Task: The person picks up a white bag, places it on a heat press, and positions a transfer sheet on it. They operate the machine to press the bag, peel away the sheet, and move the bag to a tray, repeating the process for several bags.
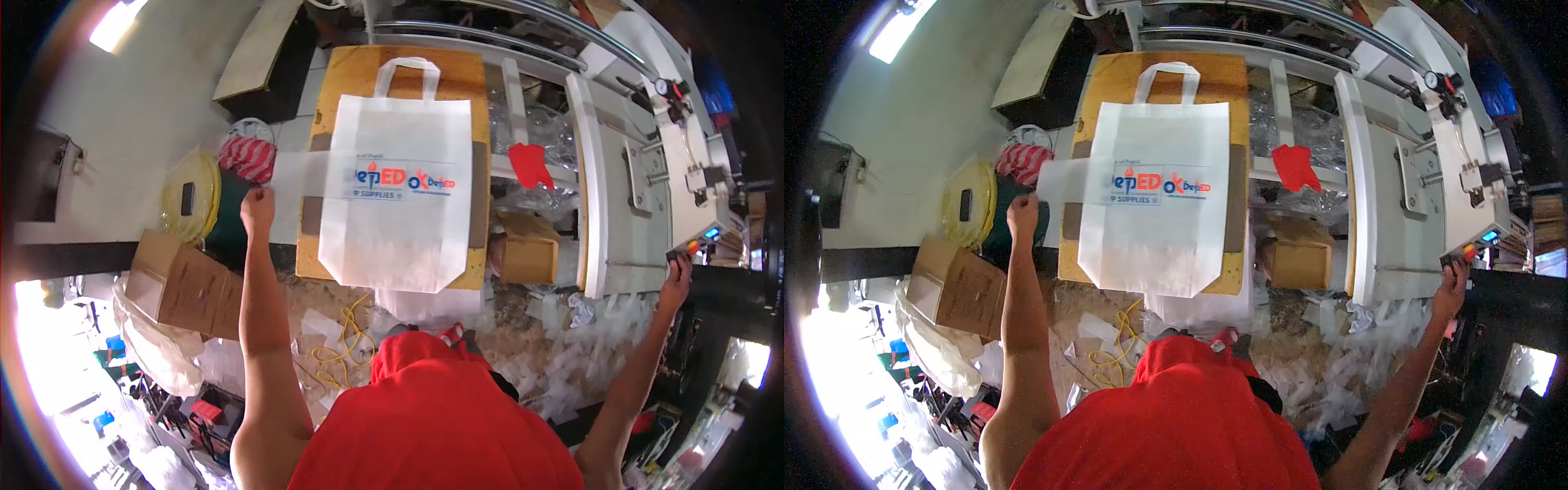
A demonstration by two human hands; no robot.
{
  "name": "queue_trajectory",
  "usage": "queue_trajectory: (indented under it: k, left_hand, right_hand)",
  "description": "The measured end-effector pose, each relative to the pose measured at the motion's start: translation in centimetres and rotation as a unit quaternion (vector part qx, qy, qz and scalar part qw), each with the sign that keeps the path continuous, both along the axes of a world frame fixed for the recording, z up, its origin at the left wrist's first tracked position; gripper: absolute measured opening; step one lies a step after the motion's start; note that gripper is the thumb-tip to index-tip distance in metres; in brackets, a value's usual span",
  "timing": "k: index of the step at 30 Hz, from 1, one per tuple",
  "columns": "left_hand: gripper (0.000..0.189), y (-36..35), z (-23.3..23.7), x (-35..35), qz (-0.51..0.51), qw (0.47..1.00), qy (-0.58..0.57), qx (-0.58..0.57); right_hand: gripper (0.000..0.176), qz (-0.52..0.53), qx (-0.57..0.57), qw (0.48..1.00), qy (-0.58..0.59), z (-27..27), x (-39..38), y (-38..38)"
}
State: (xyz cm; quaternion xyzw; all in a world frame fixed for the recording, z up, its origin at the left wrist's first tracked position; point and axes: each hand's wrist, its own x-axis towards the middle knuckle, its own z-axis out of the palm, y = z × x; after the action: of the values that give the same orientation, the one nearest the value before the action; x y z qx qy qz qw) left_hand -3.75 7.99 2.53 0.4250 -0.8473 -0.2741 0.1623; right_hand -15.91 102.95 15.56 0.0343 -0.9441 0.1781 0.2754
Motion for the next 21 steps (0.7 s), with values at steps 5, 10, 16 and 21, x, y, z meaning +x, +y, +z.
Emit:
queue_trajectory:
  k: [5, 10, 16, 21]
  left_hand:
    - [0.040, -8.7, -11.8, 16.0, 0.046, 0.986, -0.127, -0.101]
    - [0.043, 3.6, -16.3, 28.8, 0.170, 0.969, -0.170, -0.048]
    - [0.040, 22.3, -16.0, 39.8, 0.208, 0.913, -0.280, 0.210]
    - [0.040, 29.1, -14.7, 43.7, 0.219, 0.936, -0.164, 0.224]
  right_hand:
    - [0.027, 0.020, 0.014, 1.000, 0.011, -0.1, -0.2, 0.0]
    - [0.037, -0.107, 0.063, 0.991, 0.043, 1.2, 0.7, -3.8]
    - [0.028, 0.124, -0.244, 0.955, -0.110, -4.6, 8.0, -35.0]
    - [0.065, 0.550, 0.047, 0.824, -0.127, -5.3, 13.1, -45.8]
